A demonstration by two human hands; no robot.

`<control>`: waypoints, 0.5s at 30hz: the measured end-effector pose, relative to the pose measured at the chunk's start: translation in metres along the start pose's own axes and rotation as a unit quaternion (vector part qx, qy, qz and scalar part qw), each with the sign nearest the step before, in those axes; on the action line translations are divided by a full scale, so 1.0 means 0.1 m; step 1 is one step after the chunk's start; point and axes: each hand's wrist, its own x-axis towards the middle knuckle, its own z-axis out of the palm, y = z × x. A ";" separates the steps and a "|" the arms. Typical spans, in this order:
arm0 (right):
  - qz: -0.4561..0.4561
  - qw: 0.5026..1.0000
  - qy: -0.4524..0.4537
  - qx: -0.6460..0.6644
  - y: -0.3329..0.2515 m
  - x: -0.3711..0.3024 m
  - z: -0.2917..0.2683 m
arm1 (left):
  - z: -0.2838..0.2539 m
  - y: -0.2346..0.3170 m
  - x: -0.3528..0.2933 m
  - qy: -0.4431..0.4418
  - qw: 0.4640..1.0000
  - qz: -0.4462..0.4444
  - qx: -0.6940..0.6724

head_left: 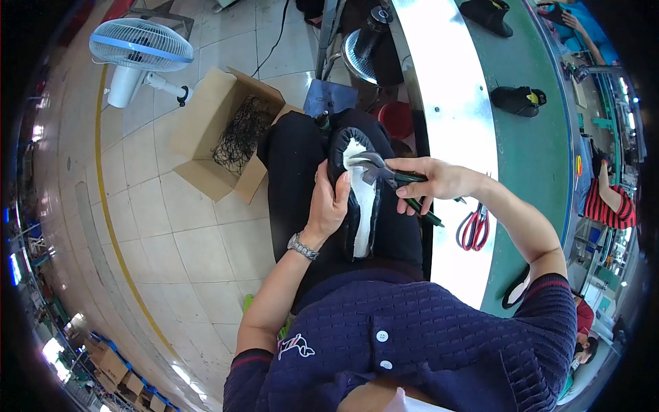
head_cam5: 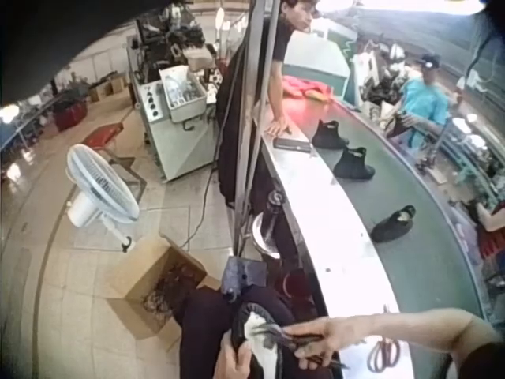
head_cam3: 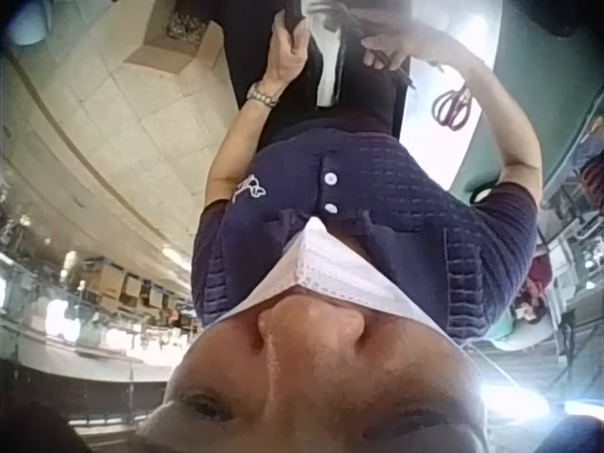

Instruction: The person is seen manufacturing shoes in a factory environment.

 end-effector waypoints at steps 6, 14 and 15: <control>-0.073 0.990 0.022 -0.118 0.01 0.14 0.02 | -0.12 -0.01 0.05 -0.087 0.986 -0.087 -0.113; -0.130 0.916 0.280 -0.255 0.38 0.15 0.65 | -0.06 0.16 0.18 -0.045 0.886 -0.230 -0.401; -0.151 0.915 0.289 -0.238 0.43 0.14 0.67 | -0.02 0.19 0.18 -0.052 0.898 -0.206 -0.384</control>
